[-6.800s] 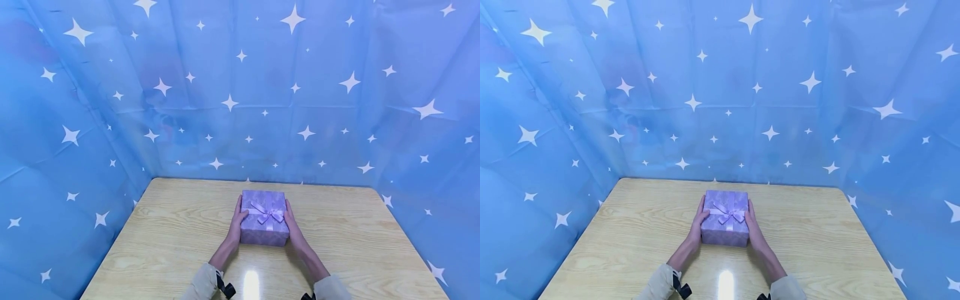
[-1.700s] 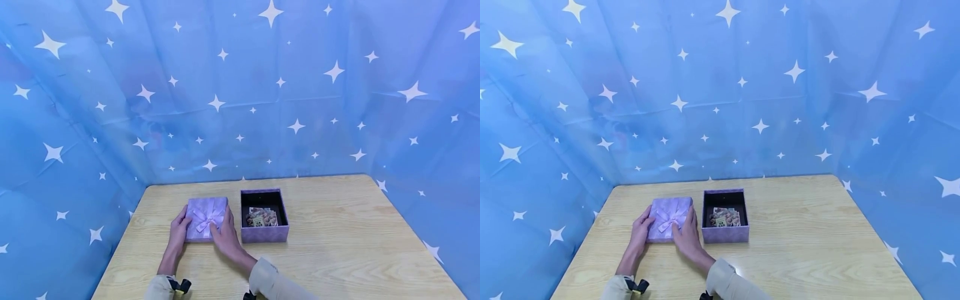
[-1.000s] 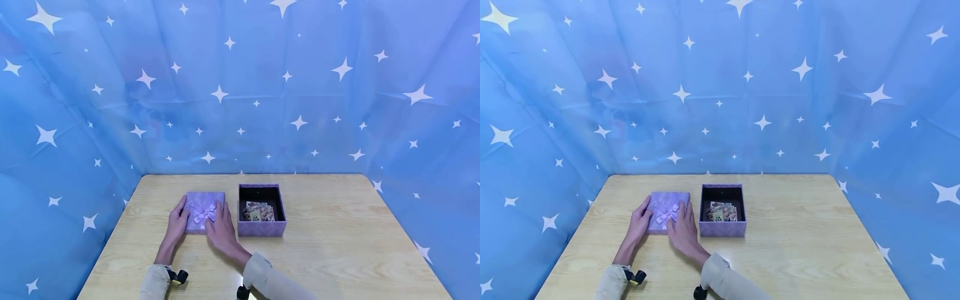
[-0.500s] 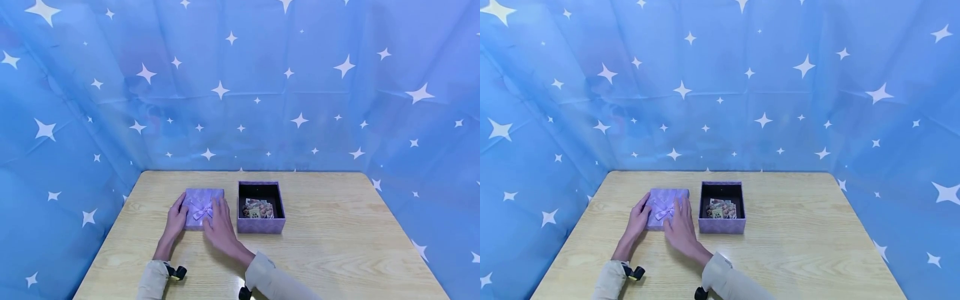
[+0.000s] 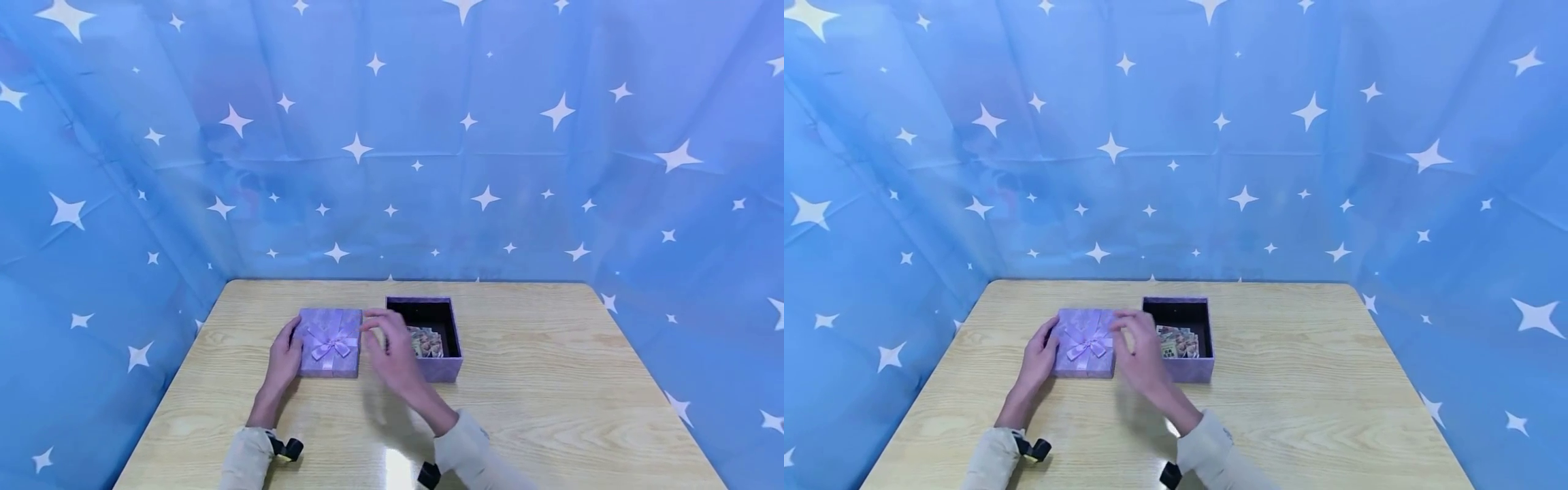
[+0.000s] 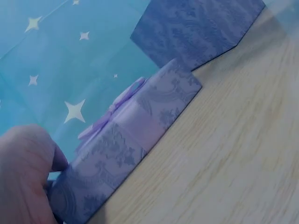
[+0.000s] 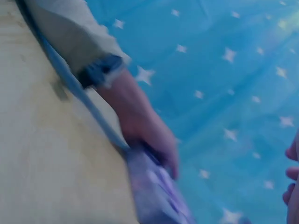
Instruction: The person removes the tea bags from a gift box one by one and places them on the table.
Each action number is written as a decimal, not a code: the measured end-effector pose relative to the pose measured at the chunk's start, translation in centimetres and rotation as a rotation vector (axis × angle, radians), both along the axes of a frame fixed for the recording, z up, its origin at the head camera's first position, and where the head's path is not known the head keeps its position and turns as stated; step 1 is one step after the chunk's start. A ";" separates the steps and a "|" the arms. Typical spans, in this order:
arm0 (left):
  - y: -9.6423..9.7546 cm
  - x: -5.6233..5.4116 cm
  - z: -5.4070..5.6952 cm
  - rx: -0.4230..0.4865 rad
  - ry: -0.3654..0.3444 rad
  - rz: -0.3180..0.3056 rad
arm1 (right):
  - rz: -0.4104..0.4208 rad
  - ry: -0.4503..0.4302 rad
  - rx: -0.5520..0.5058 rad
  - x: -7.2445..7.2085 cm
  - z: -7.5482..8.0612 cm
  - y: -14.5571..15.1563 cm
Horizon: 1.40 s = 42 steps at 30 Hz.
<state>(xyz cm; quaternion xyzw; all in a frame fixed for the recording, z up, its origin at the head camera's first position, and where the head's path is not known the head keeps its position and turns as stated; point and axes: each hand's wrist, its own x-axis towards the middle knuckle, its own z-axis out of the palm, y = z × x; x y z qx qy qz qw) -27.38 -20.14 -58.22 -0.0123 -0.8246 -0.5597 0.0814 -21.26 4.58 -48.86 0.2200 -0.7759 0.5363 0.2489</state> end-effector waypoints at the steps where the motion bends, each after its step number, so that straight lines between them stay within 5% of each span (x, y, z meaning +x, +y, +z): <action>1: 0.1 0.1 0.1 -0.029 0.017 0.012 | -0.016 0.016 -0.010 -0.2 0.3 0.9; 3: 0.4 0.4 0.4 -0.105 0.065 0.055 | -0.062 0.061 -0.022 -0.5 0.5 2.7; 7: 1.8 1.2 1.5 -0.191 0.223 0.176 | -0.121 0.005 -0.036 -0.9 0.9 6.4; 11: 5.0 1.6 3.5 -0.076 0.296 0.138 | -0.180 -0.077 -0.052 -1.1 0.8 9.6; 18: 12.8 1.8 6.2 0.210 0.075 -0.070 | -0.252 -0.175 -0.015 -1.7 -0.7 12.8; 24: 17.9 2.0 6.1 0.248 -0.088 -0.162 | -0.270 -0.268 -0.002 -1.8 -2.4 13.6; 34: 18.6 1.5 5.4 0.278 -0.150 -0.203 | -0.220 -0.147 0.102 -2.7 -3.3 13.0; 38: 18.4 1.2 5.1 0.287 -0.169 -0.218 | -0.180 -0.074 0.269 -3.3 -3.3 13.0; 42: 18.3 1.2 4.8 0.290 -0.175 -0.232 | -0.076 -0.090 0.468 -3.8 -2.3 12.8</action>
